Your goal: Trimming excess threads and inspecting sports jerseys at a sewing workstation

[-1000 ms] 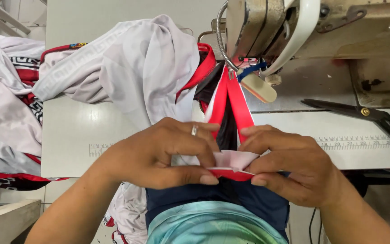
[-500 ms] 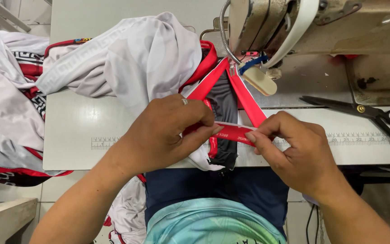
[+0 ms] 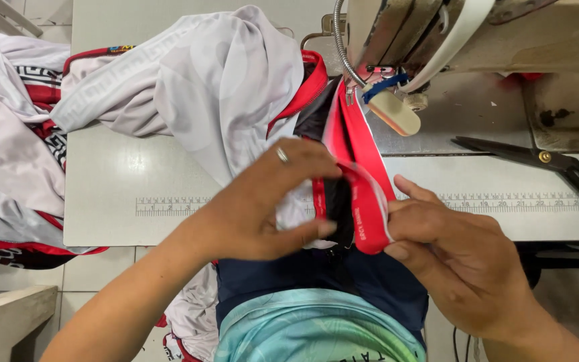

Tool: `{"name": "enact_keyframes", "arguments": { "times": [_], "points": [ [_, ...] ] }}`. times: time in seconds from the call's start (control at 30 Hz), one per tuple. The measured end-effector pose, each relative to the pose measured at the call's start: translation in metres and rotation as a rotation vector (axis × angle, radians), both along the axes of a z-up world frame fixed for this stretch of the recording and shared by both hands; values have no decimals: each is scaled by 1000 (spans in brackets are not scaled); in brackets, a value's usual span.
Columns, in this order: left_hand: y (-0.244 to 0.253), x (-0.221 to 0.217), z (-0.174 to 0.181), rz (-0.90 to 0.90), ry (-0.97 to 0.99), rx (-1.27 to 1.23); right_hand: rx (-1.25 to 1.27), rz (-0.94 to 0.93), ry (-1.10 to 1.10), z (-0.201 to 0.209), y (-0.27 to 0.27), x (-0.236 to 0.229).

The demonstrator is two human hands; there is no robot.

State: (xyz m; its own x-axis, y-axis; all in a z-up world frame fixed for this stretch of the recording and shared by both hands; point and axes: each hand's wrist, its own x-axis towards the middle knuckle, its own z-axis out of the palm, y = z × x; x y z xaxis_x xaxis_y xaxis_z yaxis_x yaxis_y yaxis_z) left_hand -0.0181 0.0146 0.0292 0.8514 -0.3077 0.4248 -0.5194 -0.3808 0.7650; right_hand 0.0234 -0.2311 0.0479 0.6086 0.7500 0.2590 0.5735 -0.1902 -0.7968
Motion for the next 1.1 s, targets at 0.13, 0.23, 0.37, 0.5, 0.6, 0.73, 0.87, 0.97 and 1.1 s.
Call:
{"name": "enact_keyframes", "arguments": {
  "times": [0.13, 0.23, 0.37, 0.5, 0.6, 0.73, 0.87, 0.97, 1.1],
  "points": [
    [-12, -6, -9, -286, -10, 119, 122, -191, 135, -20, 22, -1],
    [-18, -23, 4, -351, 55, 180, 116, -186, 400, -48, 48, 5],
    [-8, -31, 11, -87, 43, 831, -32, 31, 331, -58, 55, 2],
    [5, -23, 20, 222, 317, 1102, -123, -1, 289, -50, 45, 4],
    [5, -19, 27, 230, 165, 1009, -108, -23, 335, -49, 40, 5],
    [1, -16, 36, -7, 92, 563, -119, 6, 475, -48, 38, 10],
    [1, -15, 37, -87, 174, 347, -41, 136, 380, -45, 37, 12],
    [2, -14, 30, -47, 210, 387, -44, 175, 359, -43, 35, 10],
    [3, -13, 20, -37, 162, 384, -39, 232, 369, -42, 33, 10]
  ]
}}
